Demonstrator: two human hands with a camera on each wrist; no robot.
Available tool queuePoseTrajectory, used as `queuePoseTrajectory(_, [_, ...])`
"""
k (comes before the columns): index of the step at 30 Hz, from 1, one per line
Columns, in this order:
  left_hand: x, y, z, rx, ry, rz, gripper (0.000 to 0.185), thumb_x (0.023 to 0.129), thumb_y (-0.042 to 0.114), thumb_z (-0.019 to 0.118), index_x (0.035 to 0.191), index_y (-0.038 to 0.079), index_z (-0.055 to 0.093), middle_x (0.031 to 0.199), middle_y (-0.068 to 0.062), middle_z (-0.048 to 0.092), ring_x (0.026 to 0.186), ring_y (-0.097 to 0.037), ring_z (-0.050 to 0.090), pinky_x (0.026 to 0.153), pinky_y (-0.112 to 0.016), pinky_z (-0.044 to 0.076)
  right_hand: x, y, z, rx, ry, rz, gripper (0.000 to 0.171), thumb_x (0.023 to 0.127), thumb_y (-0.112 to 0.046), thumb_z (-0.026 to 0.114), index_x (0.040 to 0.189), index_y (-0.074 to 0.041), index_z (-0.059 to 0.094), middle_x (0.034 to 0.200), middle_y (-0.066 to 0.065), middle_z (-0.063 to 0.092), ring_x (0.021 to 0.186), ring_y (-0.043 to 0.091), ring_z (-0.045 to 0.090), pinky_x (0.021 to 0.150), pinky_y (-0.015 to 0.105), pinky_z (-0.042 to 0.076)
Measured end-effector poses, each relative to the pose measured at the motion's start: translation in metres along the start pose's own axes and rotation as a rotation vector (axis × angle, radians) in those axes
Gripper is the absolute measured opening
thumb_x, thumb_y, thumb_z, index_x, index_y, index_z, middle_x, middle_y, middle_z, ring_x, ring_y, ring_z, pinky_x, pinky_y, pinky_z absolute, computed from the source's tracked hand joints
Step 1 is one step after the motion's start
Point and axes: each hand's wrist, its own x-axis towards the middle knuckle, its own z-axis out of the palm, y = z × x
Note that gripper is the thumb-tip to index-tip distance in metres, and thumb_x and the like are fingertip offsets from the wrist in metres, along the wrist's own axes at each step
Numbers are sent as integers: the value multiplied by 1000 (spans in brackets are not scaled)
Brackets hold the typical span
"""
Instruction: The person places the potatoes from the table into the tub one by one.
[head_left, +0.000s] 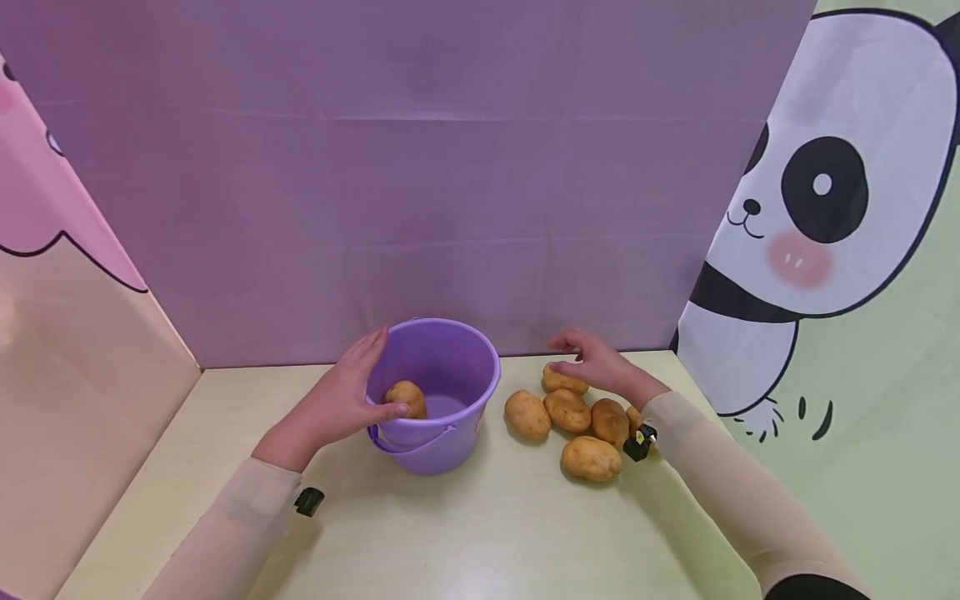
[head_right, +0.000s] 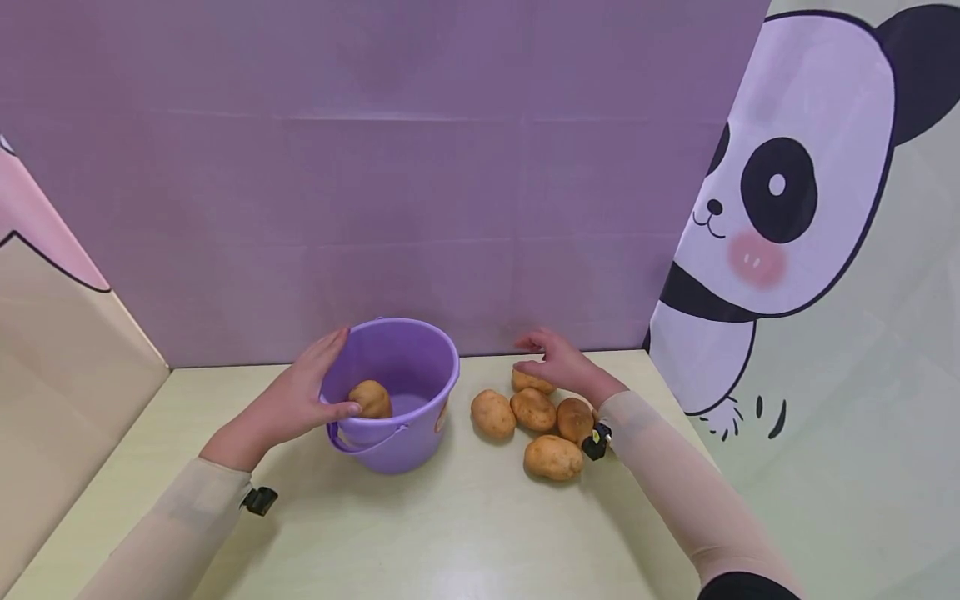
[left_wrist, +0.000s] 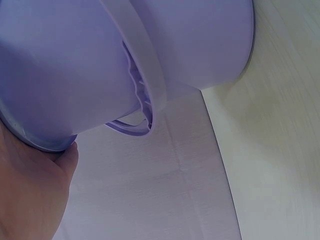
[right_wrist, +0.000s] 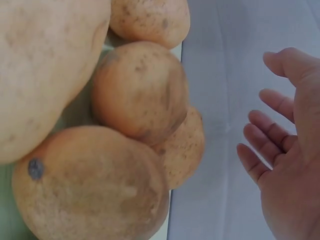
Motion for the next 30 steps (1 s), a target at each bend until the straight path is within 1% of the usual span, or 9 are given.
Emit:
queuePoseTrajectory(5, [0,-1,0,0,5,7,124,90,53,88,172,-10,18,180,-28,21,167,-48,17,131,-68,22,4,10,2,-9,-31,47,37,105,-17,78,138,-4,71,140,15,64,134,39,59,115,64,48])
queuePoseTrajectory(9, [0,-3,0,7,12,5,124,90,50,90,172,-10,19,180,-28,21,166,-49,18,131,-68,22,11,21,2,-26,-44,68,43,104,-23,81,141,-3,70,141,15,64,135,40,58,119,63,46])
queuePoseTrajectory(13, [0,-3,0,7,14,-3,122,90,45,91,172,-10,19,180,-28,21,166,-49,18,131,-70,23,17,27,2,-41,-60,69,49,103,-23,82,144,0,67,143,19,63,137,41,57,120,62,44])
queuePoseTrajectory(16, [-1,-2,0,4,11,-3,122,90,47,90,172,-10,19,180,-28,21,166,-50,18,130,-70,23,17,29,3,-46,-87,80,54,104,-24,81,149,1,64,148,21,61,140,44,55,122,62,43])
queuePoseTrajectory(21, [-1,-2,0,8,11,1,123,90,52,88,172,-9,19,180,-27,21,166,-50,18,130,-70,23,16,32,6,-59,-125,100,62,105,-31,79,154,2,60,152,24,58,141,47,53,120,64,43])
queuePoseTrajectory(24, [-1,-2,0,9,14,5,123,91,52,88,172,-9,19,180,-27,21,166,-49,18,131,-69,23,16,33,7,-53,-139,116,63,106,-32,78,155,2,59,154,25,58,141,48,53,121,64,43])
queuePoseTrajectory(27, [-1,-2,0,7,17,10,123,91,51,89,172,-10,18,180,-28,22,166,-49,18,131,-69,23,18,37,8,-45,-159,129,64,106,-32,78,155,3,58,152,27,58,139,48,55,119,62,45])
queuePoseTrajectory(30, [-1,-2,0,7,18,9,123,91,49,90,172,-10,18,179,-28,22,166,-49,18,130,-69,24,20,42,8,-46,-182,134,66,105,-34,78,155,4,57,146,27,61,133,45,59,115,60,49])
